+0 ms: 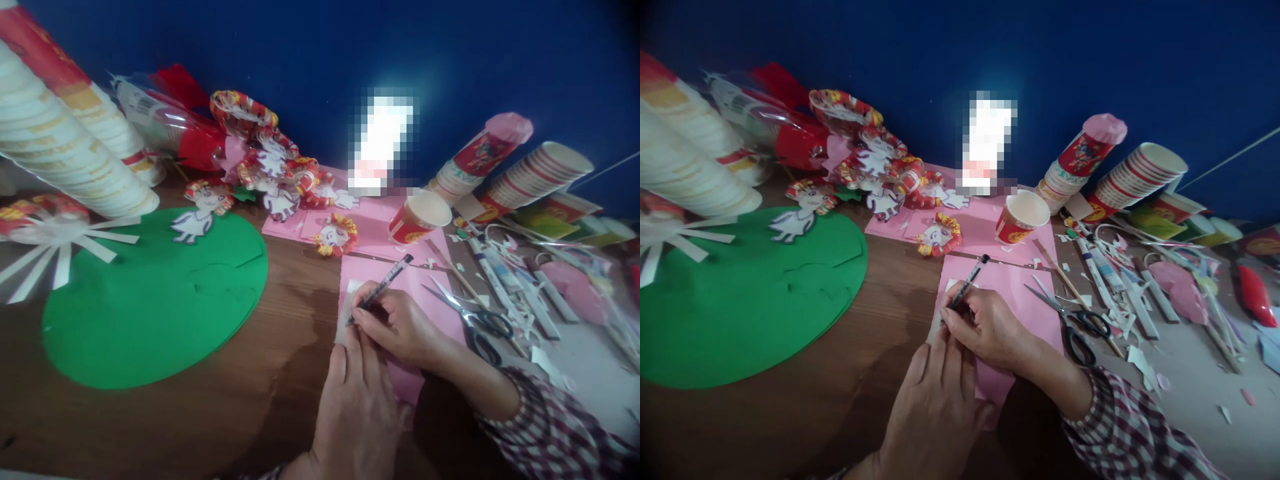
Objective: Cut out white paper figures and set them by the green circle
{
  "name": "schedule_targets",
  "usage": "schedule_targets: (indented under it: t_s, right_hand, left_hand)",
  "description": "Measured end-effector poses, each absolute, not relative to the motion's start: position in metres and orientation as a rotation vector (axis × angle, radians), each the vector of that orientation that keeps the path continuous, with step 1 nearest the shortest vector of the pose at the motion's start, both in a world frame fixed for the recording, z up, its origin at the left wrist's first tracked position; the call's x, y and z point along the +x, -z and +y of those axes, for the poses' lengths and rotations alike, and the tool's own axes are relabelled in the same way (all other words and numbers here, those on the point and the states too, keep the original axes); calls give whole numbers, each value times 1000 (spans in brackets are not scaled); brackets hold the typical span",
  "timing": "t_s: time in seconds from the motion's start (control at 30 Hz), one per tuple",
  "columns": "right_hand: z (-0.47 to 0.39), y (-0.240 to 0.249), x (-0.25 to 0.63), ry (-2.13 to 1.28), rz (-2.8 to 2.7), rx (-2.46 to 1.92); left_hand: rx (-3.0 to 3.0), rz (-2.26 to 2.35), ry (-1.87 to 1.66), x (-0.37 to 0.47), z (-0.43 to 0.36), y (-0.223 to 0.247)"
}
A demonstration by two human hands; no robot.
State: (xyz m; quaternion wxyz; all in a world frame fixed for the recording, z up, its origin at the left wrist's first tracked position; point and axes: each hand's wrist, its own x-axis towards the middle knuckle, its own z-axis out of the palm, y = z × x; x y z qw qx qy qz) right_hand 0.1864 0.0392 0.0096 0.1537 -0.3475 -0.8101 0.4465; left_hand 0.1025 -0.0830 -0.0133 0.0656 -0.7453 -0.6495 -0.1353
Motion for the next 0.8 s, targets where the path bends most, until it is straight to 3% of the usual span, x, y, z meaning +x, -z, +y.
schedule_targets:
  t_s: [0.8]
  right_hand:
    - [41, -5, 189, -1330, -2173, -1013]
  left_hand:
    - [-2232, -1953, 441, 101, -81, 9]
